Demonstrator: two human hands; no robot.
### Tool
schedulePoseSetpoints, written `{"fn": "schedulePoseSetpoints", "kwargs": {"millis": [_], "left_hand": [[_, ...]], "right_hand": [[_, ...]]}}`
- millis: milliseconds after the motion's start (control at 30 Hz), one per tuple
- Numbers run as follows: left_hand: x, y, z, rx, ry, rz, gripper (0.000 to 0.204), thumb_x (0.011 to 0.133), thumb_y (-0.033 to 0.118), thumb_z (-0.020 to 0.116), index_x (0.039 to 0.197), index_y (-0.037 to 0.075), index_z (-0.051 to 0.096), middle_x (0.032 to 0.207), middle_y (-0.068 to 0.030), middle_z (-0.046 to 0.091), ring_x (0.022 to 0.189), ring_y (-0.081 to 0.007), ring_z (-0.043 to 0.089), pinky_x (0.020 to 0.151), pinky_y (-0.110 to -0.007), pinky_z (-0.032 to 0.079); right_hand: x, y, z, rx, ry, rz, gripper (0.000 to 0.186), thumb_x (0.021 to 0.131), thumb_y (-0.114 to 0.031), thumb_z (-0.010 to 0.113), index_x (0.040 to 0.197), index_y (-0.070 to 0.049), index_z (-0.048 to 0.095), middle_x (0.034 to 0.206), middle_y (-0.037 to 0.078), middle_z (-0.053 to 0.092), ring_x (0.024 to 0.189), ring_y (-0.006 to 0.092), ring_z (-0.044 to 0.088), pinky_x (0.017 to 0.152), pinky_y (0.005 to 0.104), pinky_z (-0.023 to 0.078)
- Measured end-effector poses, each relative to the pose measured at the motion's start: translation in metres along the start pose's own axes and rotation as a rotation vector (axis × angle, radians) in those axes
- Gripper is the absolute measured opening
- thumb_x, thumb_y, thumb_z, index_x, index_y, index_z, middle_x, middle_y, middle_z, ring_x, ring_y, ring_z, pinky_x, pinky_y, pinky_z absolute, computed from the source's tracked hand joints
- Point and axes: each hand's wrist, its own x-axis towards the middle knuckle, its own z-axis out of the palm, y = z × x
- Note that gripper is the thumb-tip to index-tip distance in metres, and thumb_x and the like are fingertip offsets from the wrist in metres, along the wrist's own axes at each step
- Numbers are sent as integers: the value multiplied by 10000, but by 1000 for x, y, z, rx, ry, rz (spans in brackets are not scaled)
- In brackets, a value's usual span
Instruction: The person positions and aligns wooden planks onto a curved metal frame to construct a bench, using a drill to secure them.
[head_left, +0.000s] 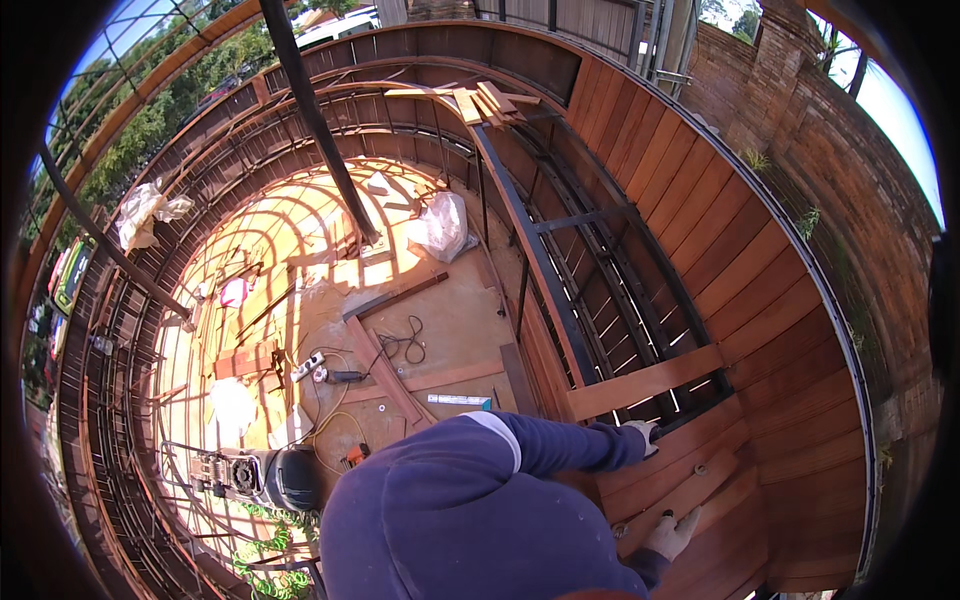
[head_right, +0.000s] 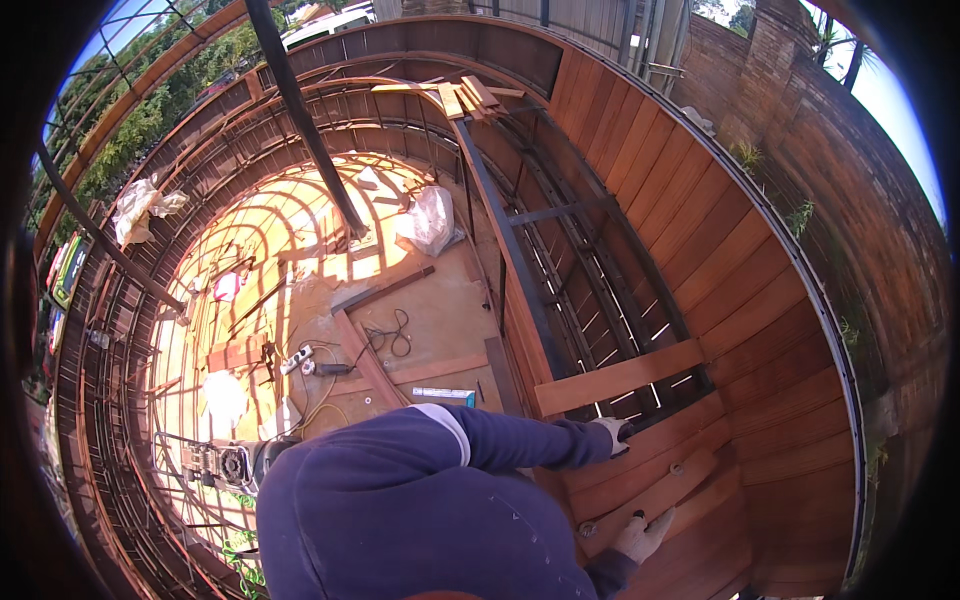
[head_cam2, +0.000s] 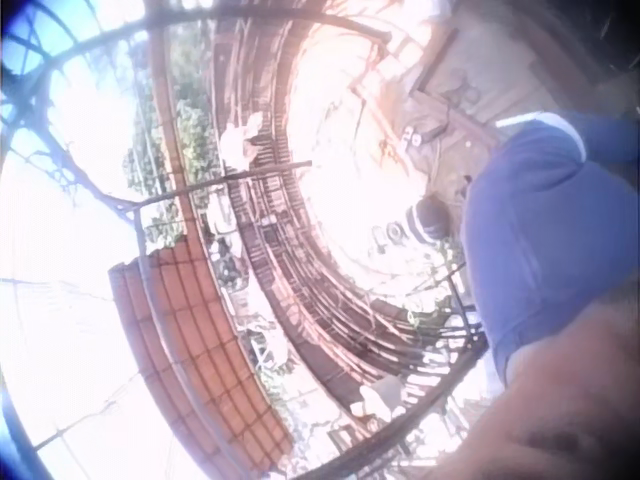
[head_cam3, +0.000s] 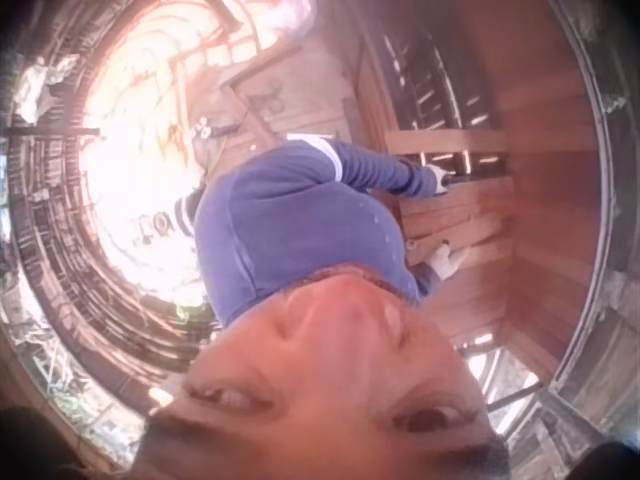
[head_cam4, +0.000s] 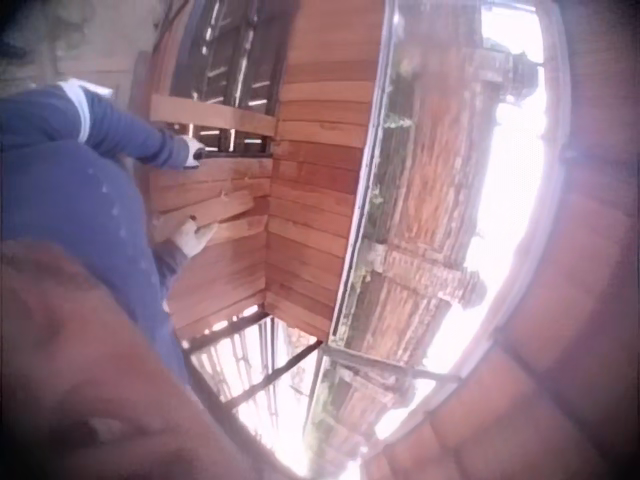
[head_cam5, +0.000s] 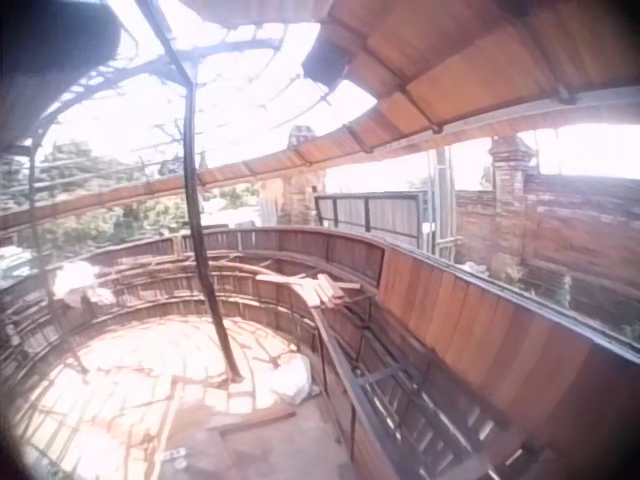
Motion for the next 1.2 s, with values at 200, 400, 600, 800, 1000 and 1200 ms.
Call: {"fn": "schedulePoseSetpoints", "kwargs": {"millis": [200, 400, 600, 800, 1000, 1200], "left_hand": [[10, -11, 9, 16, 22, 55, 449, 837, 371, 685, 1186, 93, 635, 1166, -199, 678, 1099, -385, 636, 946, -452, 508], [22, -44, -6, -241, -48, 81, 350, 977, 357, 570, 1170, 82, 668, 1066, -167, 703, 1000, -353, 665, 882, -412, 518], [14, -24, -11, -284, -69, 272, 408, 994, 218, 603, 1328, -8, 540, 1269, -149, 623, 1132, -218, 596, 984, -342, 472], [1, -10, -20, -426, -248, 218, 489, 975, 113, 617, 1410, -10, 430, 1304, -143, 579, 1152, -222, 569, 998, -347, 462], [-4, 24, -33, -221, -113, 554, 598, 939, 153, 672, 1456, 7, 410, 1402, -172, 497, 1282, -287, 480, 1097, -403, 373], [-26, 118, 9, 8, -157, 1057, 605, 921, 179, 674, 1446, 3, 430, 1427, -209, 469, 1312, -363, 451, 1121, -446, 343]], "right_hand": [[7, -21, 13, 345, 53, 87, 646, 851, 94, 427, 1492, 44, 368, 1406, 156, 532, 1130, 196, 612, 887, 248, 499], [20, -45, 68, 463, 46, 105, 646, 855, 38, 474, 1493, 35, 376, 1184, 118, 653, 862, 91, 597, 755, 215, 479], [11, -63, 64, -401, 339, -45, 522, 838, -154, 671, 1327, -12, 558, 1147, 250, 652, 1006, 374, 659, 874, 403, 540], [-88, -61, 30, -287, 648, -84, 498, 810, -75, 680, 1297, -32, 585, 1032, 189, 681, 900, 327, 686, 789, 381, 563], [-202, -43, 22, -45, 1031, 282, 474, 837, -23, 639, 1309, -22, 596, 1046, 125, 694, 935, 177, 677, 833, 307, 541], [-239, 25, -36, 440, 1317, 372, 473, 869, 11, 565, 1342, 29, 551, 1210, 108, 635, 1014, 142, 627, 859, 263, 519]]}}
